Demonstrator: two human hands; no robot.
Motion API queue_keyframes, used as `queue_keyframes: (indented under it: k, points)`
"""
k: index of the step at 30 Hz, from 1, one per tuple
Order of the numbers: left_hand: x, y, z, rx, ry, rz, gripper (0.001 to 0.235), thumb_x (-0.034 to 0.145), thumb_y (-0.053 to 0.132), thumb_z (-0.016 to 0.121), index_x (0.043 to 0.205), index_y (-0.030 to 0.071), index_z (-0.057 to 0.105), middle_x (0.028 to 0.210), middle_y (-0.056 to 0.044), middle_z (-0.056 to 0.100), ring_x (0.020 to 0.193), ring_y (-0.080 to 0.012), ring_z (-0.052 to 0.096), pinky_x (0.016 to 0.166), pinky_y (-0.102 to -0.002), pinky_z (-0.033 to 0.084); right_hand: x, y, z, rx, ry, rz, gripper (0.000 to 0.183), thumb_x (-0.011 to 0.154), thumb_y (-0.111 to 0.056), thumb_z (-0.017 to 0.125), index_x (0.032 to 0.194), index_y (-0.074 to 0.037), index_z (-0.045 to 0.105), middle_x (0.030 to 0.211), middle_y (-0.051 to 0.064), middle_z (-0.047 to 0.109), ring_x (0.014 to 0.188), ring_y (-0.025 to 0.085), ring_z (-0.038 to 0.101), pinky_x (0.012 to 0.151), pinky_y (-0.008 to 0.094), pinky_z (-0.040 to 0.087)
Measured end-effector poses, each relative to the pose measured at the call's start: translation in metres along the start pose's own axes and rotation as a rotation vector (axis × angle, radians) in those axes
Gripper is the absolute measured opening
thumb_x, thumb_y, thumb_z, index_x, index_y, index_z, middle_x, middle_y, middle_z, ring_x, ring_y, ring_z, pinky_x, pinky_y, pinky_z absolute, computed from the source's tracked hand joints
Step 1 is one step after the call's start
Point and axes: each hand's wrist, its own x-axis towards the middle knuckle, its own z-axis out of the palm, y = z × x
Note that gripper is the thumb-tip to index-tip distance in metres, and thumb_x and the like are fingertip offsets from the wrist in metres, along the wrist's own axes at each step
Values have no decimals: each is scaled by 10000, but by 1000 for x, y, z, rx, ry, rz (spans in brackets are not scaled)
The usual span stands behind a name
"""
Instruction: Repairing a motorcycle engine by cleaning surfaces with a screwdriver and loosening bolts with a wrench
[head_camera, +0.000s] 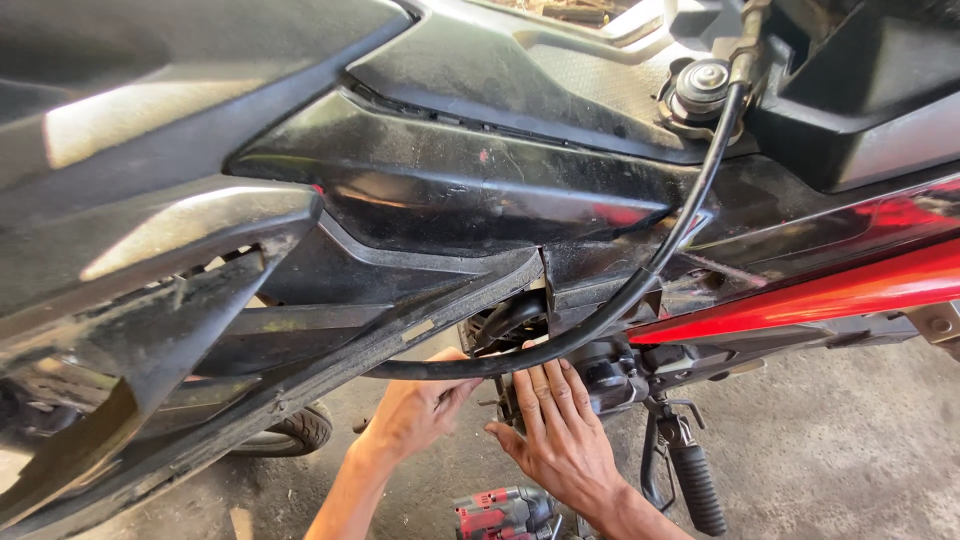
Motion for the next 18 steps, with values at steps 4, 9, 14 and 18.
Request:
queue_keyframes:
  k: [4, 9, 14, 18]
  points:
    - [-25, -27, 18, -233, -313, -604, 427, 1033, 340, 461, 1400, 175, 605, 1335, -84, 700, 829, -195, 825, 710, -252, 715, 1, 1, -3, -4, 28, -9, 710, 1032, -583, 541, 1314, 66, 585, 1333, 238, 640, 1264, 362, 627, 1146, 467, 449]
    - [-1, -4, -1, -77, -35, -139, 153, 1009, 122, 601, 1125, 88, 696, 872, 7, 665, 692, -129, 630, 628, -281, 524, -1, 5, 7, -36, 18, -23, 703, 1032, -614, 547, 1311, 29, 609, 1388, 222, 622, 1272, 322, 620, 1145, 453, 429]
    - [11, 1, 7, -111, -51, -271, 382, 1011, 159, 583, 1385, 219, 627, 1011, -5, 706, 819, -146, 670, 791, -295, 549, 18, 14, 0, -120, -46, -26, 758, 1080, -603, 420, 1420, 63, 538, 1509, 243, 522, 1411, 307, 524, 1195, 418, 365]
    - [12, -2, 14, -193, -10, -263, 454, 990, 75, 604, 1423, 212, 617, 1092, -3, 694, 813, -135, 621, 816, -276, 536, 22, 13, 6, -92, -69, 41, 830, 1048, -663, 419, 1471, 48, 484, 1513, 227, 527, 1429, 317, 508, 1184, 400, 358]
